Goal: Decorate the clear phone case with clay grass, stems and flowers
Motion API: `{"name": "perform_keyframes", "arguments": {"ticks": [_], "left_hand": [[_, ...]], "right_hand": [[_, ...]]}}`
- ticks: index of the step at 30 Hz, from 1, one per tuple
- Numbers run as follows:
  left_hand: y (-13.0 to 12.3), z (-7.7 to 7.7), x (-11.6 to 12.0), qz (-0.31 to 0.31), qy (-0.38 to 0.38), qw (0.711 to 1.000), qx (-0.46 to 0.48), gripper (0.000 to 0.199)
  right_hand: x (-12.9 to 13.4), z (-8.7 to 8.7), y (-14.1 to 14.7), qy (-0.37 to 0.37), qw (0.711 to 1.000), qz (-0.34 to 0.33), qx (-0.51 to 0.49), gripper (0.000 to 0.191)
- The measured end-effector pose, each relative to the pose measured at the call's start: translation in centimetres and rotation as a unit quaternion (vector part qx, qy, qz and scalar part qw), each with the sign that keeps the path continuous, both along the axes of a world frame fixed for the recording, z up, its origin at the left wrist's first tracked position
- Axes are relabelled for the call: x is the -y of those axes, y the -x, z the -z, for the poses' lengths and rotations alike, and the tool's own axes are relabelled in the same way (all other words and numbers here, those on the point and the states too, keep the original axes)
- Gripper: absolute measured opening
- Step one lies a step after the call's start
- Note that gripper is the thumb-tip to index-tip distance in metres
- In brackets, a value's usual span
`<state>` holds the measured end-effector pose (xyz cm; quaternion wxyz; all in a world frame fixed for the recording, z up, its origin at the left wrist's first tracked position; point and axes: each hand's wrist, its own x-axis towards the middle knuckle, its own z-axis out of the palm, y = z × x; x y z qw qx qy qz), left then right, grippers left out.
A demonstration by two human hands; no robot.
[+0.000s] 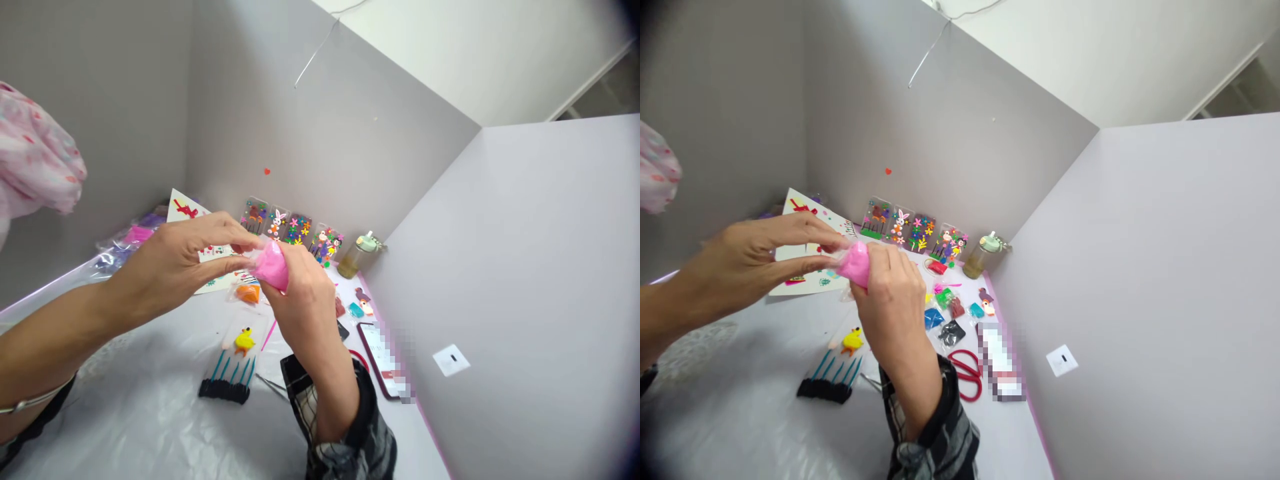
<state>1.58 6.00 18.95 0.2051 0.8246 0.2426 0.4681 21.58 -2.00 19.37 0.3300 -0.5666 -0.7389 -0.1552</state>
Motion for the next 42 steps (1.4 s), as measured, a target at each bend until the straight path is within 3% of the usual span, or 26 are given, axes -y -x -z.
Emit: {"name": "perform_keyframes", "arguments": {"ticks": [7, 13, 17, 20, 25, 30, 36, 42], "left_hand": [[0.0, 0.4, -0.1, 0.008, -0.027, 1.0, 0.004, 0.02], [0.0, 0.7, 0.0, 0.019, -0.004, 1.0, -0.023, 0.019], [-0.2, 0.8, 0.0, -0.003, -0.018, 0.999, -0.044, 0.019], [0.5, 0.1, -0.2, -0.011, -0.018, 0.998, -0.061, 0.02], [2.9, -2.1, -0.6, 0.072, 0.061, 0.978, -0.186, 0.025], [2.6, -2.1, -0.4, 0.045, -0.025, 0.996, -0.079, 0.027], [1.3, -1.0, 0.0, 0.02, -0.176, 0.98, -0.095, 0.024], [1.1, -1.0, 0.5, -0.007, -0.186, 0.978, -0.095, 0.023]], "right_hand": [[-0.1, 0.3, 0.1, -0.015, 0.998, 0.003, 0.062, 0.014], [0.0, 0.6, 0.1, -0.031, 0.996, 0.001, 0.078, 0.008], [-0.2, 0.7, 0.1, -0.023, 0.996, 0.006, 0.082, 0.008], [-0.1, 0.6, 0.3, -0.008, 0.997, -0.005, 0.079, 0.006], [0.2, 0.4, 0.4, 0.014, 0.997, -0.077, 0.009, 0.018], [0.1, 0.4, -0.1, 0.013, 0.997, -0.067, -0.045, 0.025], [0.0, 0.6, -0.3, -0.008, 0.999, -0.037, 0.012, 0.017], [0.2, 0.5, 0.1, 0.013, 0.998, -0.052, -0.013, 0.011]]}}
